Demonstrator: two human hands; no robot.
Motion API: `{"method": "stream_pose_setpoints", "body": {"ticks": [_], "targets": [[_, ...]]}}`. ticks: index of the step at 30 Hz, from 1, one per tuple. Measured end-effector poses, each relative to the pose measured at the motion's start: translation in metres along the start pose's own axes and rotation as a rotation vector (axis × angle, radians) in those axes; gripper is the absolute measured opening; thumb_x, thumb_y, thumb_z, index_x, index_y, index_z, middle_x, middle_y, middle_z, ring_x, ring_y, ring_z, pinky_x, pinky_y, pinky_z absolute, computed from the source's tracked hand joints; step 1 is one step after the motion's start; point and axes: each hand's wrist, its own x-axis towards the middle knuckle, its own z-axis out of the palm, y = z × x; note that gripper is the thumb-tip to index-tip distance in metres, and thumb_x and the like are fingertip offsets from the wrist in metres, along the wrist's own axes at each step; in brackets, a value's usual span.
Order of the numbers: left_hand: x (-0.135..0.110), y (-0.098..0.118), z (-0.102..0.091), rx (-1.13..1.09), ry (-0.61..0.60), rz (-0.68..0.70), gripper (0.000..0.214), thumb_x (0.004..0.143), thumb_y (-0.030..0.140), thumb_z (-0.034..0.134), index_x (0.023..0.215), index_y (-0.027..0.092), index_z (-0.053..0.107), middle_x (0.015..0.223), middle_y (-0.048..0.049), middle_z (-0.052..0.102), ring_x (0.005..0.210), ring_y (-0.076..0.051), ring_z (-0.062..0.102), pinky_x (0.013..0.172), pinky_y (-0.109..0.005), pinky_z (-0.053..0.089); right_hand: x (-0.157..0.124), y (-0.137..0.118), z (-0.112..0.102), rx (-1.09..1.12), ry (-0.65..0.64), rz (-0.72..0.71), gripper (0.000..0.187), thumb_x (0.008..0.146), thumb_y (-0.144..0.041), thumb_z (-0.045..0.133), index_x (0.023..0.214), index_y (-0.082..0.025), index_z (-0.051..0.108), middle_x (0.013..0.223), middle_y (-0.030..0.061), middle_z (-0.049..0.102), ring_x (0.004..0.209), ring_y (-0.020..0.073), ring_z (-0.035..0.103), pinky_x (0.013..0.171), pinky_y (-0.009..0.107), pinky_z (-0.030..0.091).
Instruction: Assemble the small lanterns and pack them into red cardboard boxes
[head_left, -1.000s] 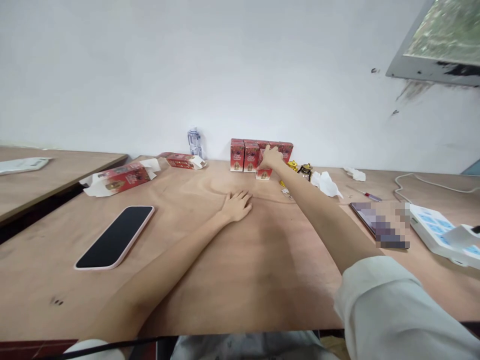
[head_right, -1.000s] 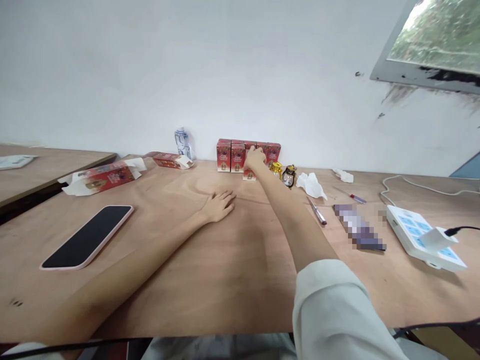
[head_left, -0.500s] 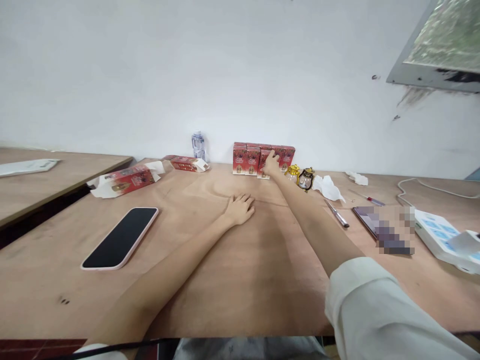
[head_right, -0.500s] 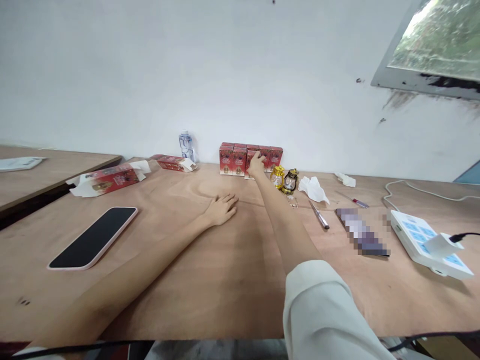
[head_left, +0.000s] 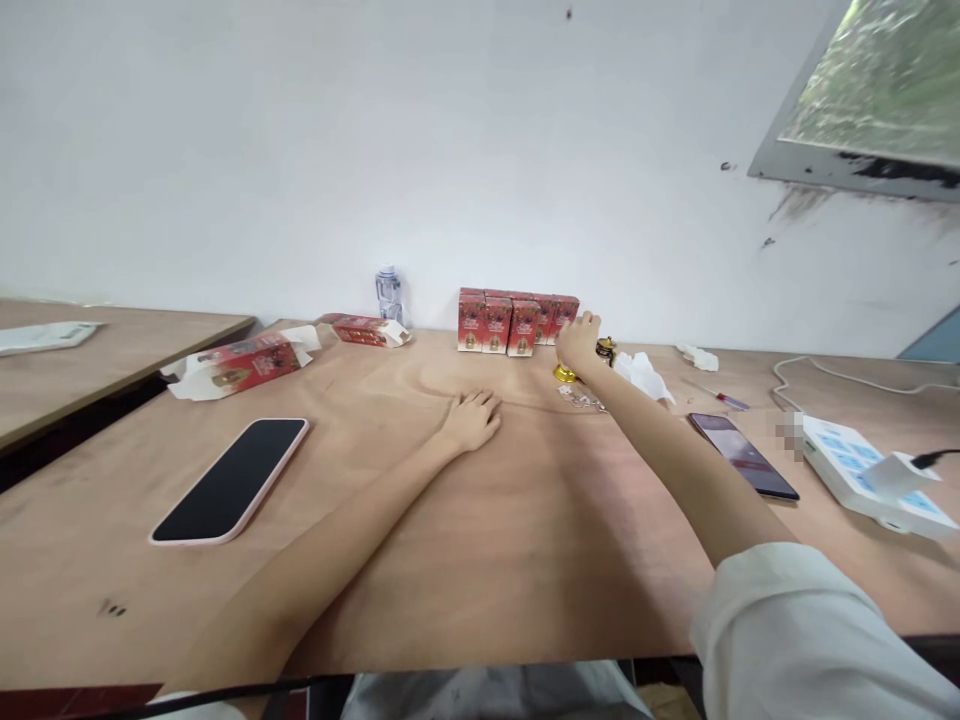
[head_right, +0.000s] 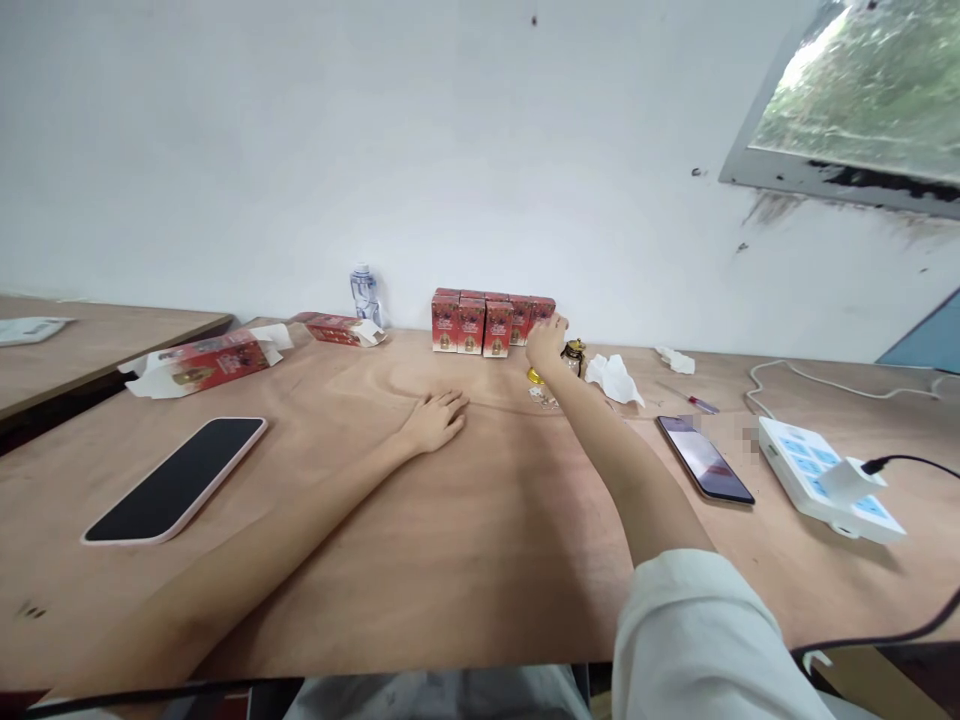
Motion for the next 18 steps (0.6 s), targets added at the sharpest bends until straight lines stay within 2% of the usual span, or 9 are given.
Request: {"method": "stream_pose_setpoints", "body": {"ticks": [3,7,9,11,14,16,18], "targets": [[-0.001,-0.001,0.0,-0.013,0.006,-0.001,0.044,0.09,0.031,0.034,0.13,0.019,0.047,0.142,-0.0119,0.043,0.133,-0.025,0.038,0.109,-0.052,0.026,-0.003,0.007,0.001,0.057,-0.031,0.027,0.033,0.087,-0.011,0.031,0.106,0.0,0.056,0.107,0.0296,0.056,0.108,0.0358,0.046,0.086,0.051,0.029],[-0.001,-0.005,0.0,-0.059,0.01,-0.011,0.044,0.088,0.031,0.038,0.13,0.019,0.045,0.141,-0.011,0.045,0.132,-0.025,0.04,0.11,-0.051,0.025,-0.012,-0.001,-0.007,0.149,-0.004,-0.067,0.029,0.093,-0.024,0.035,0.11,-0.008,0.053,0.11,0.022,0.055,0.1,0.0267,0.053,0.085,0.04,0.035],[0.0,-0.007,-0.002,-0.086,0.011,-0.028,0.05,0.086,0.034,0.043,0.133,0.017,0.04,0.14,-0.0133,0.046,0.13,-0.026,0.042,0.11,-0.049,0.027,-0.02,-0.01,-0.015,0.284,0.012,-0.097,0.031,0.094,-0.036,0.038,0.106,-0.012,0.053,0.108,0.0178,0.056,0.097,0.0242,0.055,0.083,0.034,0.037],[0.0,-0.009,-0.003,-0.147,0.04,-0.049,0.064,0.083,0.039,0.05,0.138,0.014,0.03,0.141,-0.0168,0.043,0.13,-0.027,0.042,0.109,-0.045,0.031,-0.031,-0.023,-0.021,0.532,0.001,-0.11,0.031,0.095,-0.04,0.035,0.096,-0.015,0.055,0.097,0.0117,0.06,0.091,0.0208,0.056,0.079,0.029,0.039],[-0.002,-0.011,-0.003,-0.404,0.24,-0.048,0.083,0.078,0.043,0.06,0.142,0.012,0.018,0.144,-0.0185,0.037,0.133,-0.025,0.039,0.108,-0.038,0.034,-0.057,-0.048,-0.02,0.948,-0.063,-0.16,0.044,0.096,-0.04,0.02,0.082,-0.016,0.054,0.079,0.0041,0.059,0.078,0.0159,0.056,0.072,0.025,0.041],[-0.006,-0.012,-0.002,-0.587,0.407,-0.011,0.087,0.075,0.04,0.064,0.142,0.016,0.014,0.144,-0.016,0.037,0.133,-0.022,0.039,0.108,-0.036,0.035,-0.077,-0.065,-0.013,0.997,-0.102,-0.153,0.049,0.096,-0.038,0.014,0.078,-0.017,0.054,0.072,0.0018,0.057,0.072,0.0147,0.056,0.066,0.024,0.042],[-0.012,-0.013,-0.003,-0.665,0.471,0.048,0.085,0.073,0.038,0.067,0.141,0.02,0.018,0.141,-0.0121,0.042,0.129,-0.02,0.044,0.106,-0.034,0.038,-0.096,-0.076,-0.004,1.015,-0.129,-0.15,0.049,0.095,-0.031,0.012,0.077,-0.016,0.055,0.068,0.0013,0.057,0.068,0.0143,0.055,0.064,0.024,0.043]]}}
